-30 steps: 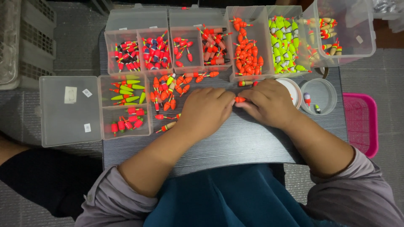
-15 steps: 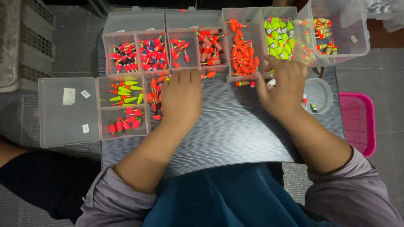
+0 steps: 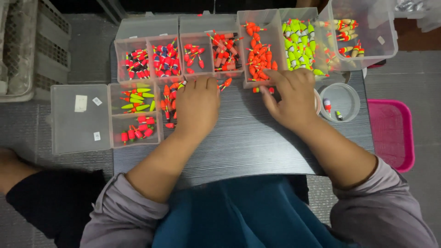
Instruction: Assembling fishing floats by inserting stems into float bodies and sorting them into containers.
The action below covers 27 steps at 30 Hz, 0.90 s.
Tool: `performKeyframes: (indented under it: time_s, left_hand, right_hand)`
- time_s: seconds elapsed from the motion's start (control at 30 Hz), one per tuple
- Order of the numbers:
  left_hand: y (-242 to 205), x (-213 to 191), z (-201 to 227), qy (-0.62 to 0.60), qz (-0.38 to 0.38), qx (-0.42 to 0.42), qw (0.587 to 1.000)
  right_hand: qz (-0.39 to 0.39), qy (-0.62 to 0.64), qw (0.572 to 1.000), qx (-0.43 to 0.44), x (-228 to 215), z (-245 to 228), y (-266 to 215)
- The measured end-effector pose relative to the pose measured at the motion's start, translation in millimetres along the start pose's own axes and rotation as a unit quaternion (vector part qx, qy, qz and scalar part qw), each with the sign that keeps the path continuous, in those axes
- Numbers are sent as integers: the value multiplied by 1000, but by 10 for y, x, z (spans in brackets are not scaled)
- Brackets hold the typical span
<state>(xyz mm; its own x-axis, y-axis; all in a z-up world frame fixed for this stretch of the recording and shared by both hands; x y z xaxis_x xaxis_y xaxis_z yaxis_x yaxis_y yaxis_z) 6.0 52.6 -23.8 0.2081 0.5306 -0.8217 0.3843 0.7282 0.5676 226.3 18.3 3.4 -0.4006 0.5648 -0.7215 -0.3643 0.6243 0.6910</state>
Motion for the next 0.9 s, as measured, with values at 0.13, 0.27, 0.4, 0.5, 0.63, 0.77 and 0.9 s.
performKeyframes:
  time_s: [0.13, 0.27, 0.4, 0.5, 0.63, 0.77, 0.9]
  left_hand:
    - [16, -11, -31, -32, -30, -13, 999]
    - [46, -72, -18, -39, -18, -13, 999]
    - [102, -232, 86, -10, -4, 6, 1000]
    - [149, -325, 124, -26, 17, 39, 999]
    - [135, -315, 106, -37, 35, 54, 997]
    - [119, -281, 54, -70, 78, 54, 993]
    - [73, -243, 78, -135, 67, 68, 986]
  right_hand:
    - [-7, 18, 1000, 18, -8, -45, 44]
    - [-5, 28, 999, 23, 3, -62, 59]
    - [17, 34, 999, 25, 36, -85, 44]
    - [43, 36, 998, 23, -13, -122, 79]
    - [58, 34, 998, 12, -5, -143, 94]
    - [60, 39, 997, 7, 30, -181, 141]
    - [65, 44, 997, -19, 63, -235, 137]
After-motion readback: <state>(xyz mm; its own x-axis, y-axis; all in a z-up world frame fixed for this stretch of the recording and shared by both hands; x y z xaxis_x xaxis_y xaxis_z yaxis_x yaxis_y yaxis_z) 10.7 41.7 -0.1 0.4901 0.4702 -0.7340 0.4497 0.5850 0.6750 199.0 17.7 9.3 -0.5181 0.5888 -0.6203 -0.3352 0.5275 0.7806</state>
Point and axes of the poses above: each hand's wrist, its own y-axis towards the middle knuckle, its own x-axis out of the palm, z = x × y, the point moved 4 cm from there along y, towards the middle knuckle, and after that the axes turned 2 degrees about -x, right-handed, at the moved point
